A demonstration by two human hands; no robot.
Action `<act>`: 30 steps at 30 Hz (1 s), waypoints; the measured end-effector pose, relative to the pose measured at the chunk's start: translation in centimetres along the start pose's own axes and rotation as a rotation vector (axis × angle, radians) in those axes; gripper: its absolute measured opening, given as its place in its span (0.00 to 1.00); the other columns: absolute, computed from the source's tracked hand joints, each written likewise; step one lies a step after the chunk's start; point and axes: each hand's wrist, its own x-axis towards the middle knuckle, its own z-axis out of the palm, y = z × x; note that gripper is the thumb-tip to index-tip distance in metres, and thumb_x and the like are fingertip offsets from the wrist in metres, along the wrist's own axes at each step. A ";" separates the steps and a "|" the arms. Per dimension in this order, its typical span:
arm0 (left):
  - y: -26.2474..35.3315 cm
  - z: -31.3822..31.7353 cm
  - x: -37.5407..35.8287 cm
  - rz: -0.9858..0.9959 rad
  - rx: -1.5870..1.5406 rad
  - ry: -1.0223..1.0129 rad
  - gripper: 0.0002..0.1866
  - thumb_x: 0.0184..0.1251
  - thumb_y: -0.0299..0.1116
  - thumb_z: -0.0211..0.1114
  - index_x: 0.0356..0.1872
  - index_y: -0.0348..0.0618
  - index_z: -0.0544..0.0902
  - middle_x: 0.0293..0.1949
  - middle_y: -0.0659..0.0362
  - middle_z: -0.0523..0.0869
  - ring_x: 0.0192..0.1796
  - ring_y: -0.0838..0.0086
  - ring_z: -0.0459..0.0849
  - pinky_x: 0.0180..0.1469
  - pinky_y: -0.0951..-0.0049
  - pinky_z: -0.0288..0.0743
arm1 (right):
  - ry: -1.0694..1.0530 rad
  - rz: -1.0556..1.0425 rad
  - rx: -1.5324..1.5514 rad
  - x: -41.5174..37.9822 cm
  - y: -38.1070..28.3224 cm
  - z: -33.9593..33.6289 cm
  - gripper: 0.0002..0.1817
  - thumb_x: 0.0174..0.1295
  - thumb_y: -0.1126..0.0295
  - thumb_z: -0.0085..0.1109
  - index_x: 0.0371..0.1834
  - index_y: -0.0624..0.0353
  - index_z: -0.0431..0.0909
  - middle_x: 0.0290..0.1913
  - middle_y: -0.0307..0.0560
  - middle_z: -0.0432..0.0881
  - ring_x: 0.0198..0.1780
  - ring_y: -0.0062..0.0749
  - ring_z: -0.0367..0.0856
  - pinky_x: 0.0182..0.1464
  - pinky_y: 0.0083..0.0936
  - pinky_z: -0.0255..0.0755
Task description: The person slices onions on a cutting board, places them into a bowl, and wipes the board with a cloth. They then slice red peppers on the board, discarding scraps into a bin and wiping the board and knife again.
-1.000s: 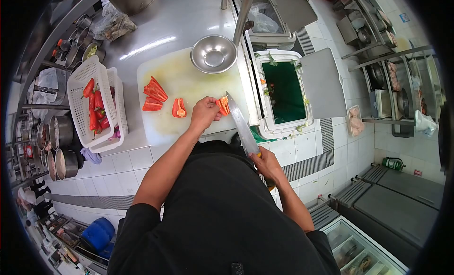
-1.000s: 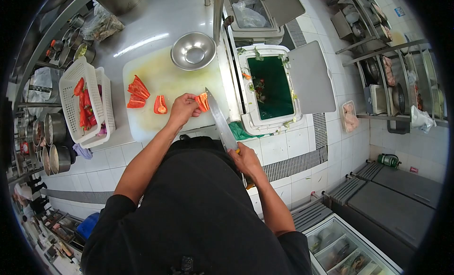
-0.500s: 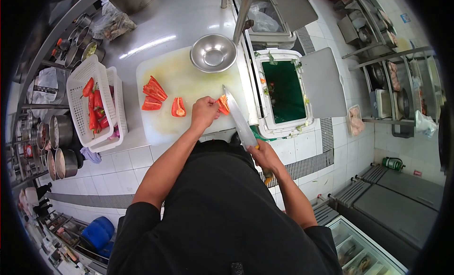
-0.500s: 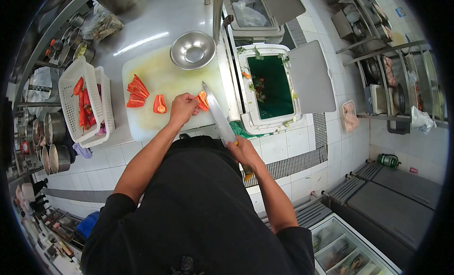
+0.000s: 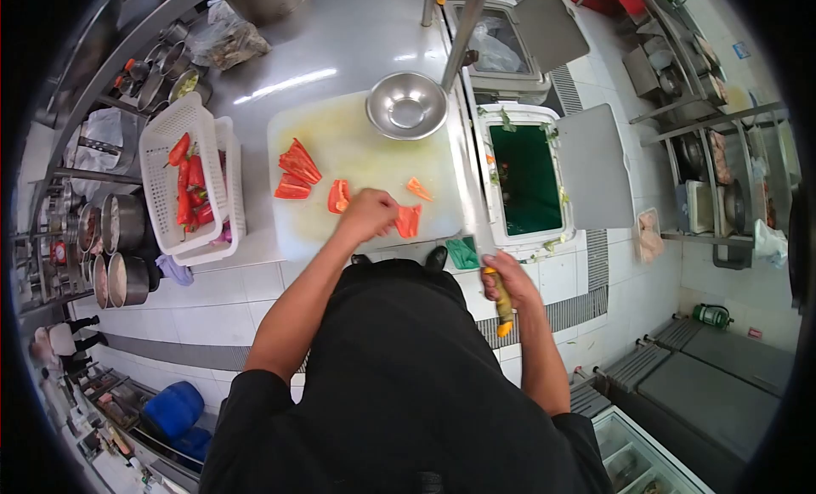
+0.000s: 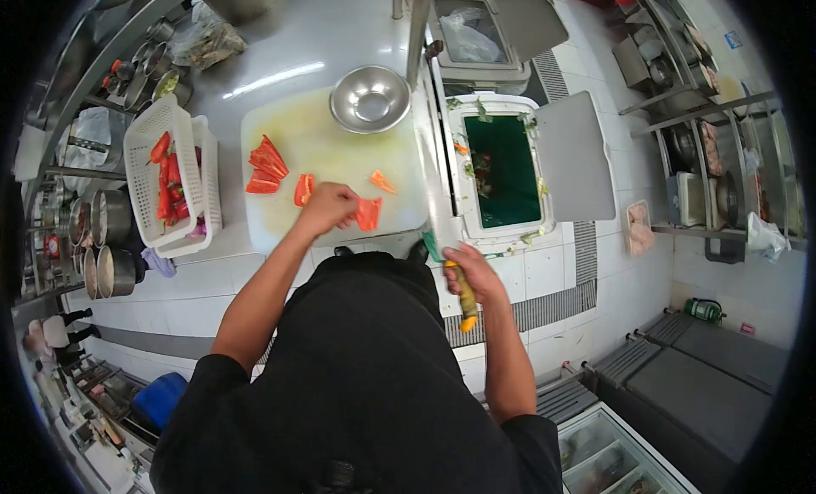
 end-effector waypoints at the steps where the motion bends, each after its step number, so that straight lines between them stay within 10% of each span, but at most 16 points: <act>1: -0.1 -2.1 -0.3 0.071 0.049 0.084 0.09 0.64 0.27 0.66 0.40 0.31 0.87 0.27 0.54 0.89 0.25 0.74 0.87 0.28 0.73 0.84 | 0.154 -0.047 -0.142 -0.5 -0.4 0.1 0.11 0.75 0.60 0.62 0.48 0.53 0.75 0.21 0.36 0.73 0.16 0.21 0.69 0.19 0.20 0.67; 6: -2.4 -12.9 0.0 0.029 -0.020 0.415 0.12 0.65 0.33 0.66 0.42 0.34 0.89 0.29 0.52 0.91 0.29 0.67 0.91 0.34 0.66 0.85 | 0.325 -0.102 -0.723 -2.6 -1.7 1.2 0.13 0.74 0.59 0.61 0.46 0.58 0.81 0.23 0.38 0.75 0.20 0.20 0.72 0.24 0.23 0.70; 8: -2.3 -13.9 -0.7 0.169 0.521 0.793 0.14 0.64 0.37 0.69 0.43 0.36 0.89 0.34 0.50 0.92 0.37 0.57 0.92 0.44 0.59 0.85 | 0.291 -0.112 -0.867 -2.7 -1.4 2.7 0.15 0.74 0.58 0.61 0.45 0.60 0.81 0.24 0.38 0.76 0.21 0.21 0.73 0.26 0.24 0.71; 13: -3.2 -10.4 -2.7 0.106 0.609 0.563 0.14 0.65 0.39 0.69 0.44 0.38 0.89 0.39 0.50 0.93 0.42 0.52 0.91 0.50 0.57 0.83 | 0.189 -0.129 -1.241 -0.3 0.6 3.9 0.20 0.73 0.54 0.61 0.43 0.65 0.79 0.24 0.46 0.79 0.24 0.31 0.80 0.29 0.33 0.73; 14: -4.4 -9.5 -2.3 0.071 0.695 0.482 0.13 0.65 0.38 0.69 0.43 0.39 0.89 0.39 0.50 0.93 0.41 0.53 0.91 0.49 0.57 0.84 | 0.281 -0.116 -1.294 -0.3 0.6 4.8 0.22 0.72 0.52 0.59 0.45 0.65 0.79 0.32 0.63 0.84 0.38 0.55 0.85 0.44 0.47 0.75; 18: -7.8 -5.5 -0.5 -0.008 0.272 0.525 0.11 0.66 0.37 0.69 0.41 0.42 0.90 0.37 0.51 0.93 0.40 0.56 0.91 0.48 0.59 0.83 | 0.427 -0.231 -1.114 0.6 2.5 4.0 0.22 0.73 0.53 0.58 0.44 0.66 0.78 0.31 0.62 0.84 0.35 0.54 0.85 0.43 0.46 0.75; 20: -7.5 -3.3 -0.8 -0.202 -0.362 0.155 0.10 0.67 0.38 0.70 0.41 0.43 0.89 0.33 0.52 0.92 0.38 0.57 0.91 0.46 0.60 0.83 | 0.395 -0.117 -1.027 -0.1 1.3 4.9 0.22 0.74 0.54 0.58 0.45 0.68 0.79 0.27 0.60 0.83 0.29 0.50 0.84 0.40 0.45 0.76; 23: -3.2 -2.3 -3.0 0.066 0.319 0.347 0.10 0.67 0.35 0.69 0.44 0.43 0.88 0.35 0.53 0.90 0.41 0.57 0.90 0.49 0.61 0.82 | 0.420 -0.149 -0.946 -0.4 1.3 5.1 0.20 0.74 0.56 0.58 0.44 0.68 0.79 0.22 0.53 0.81 0.22 0.40 0.82 0.32 0.39 0.75; 27: -3.5 -1.4 -0.7 0.674 0.459 0.498 0.19 0.63 0.31 0.68 0.56 0.43 0.87 0.40 0.52 0.84 0.45 0.61 0.86 0.52 0.62 0.79 | 0.403 -0.146 -0.847 -1.1 1.1 5.2 0.19 0.75 0.57 0.59 0.43 0.67 0.79 0.22 0.47 0.79 0.20 0.30 0.79 0.27 0.32 0.73; 30: -3.3 0.0 0.5 0.428 0.385 0.295 0.22 0.62 0.29 0.69 0.59 0.44 0.86 0.39 0.52 0.84 0.43 0.61 0.86 0.52 0.63 0.80 | 0.360 -0.089 -0.810 -2.1 0.8 6.2 0.20 0.74 0.57 0.59 0.46 0.69 0.79 0.23 0.48 0.80 0.21 0.28 0.79 0.27 0.31 0.73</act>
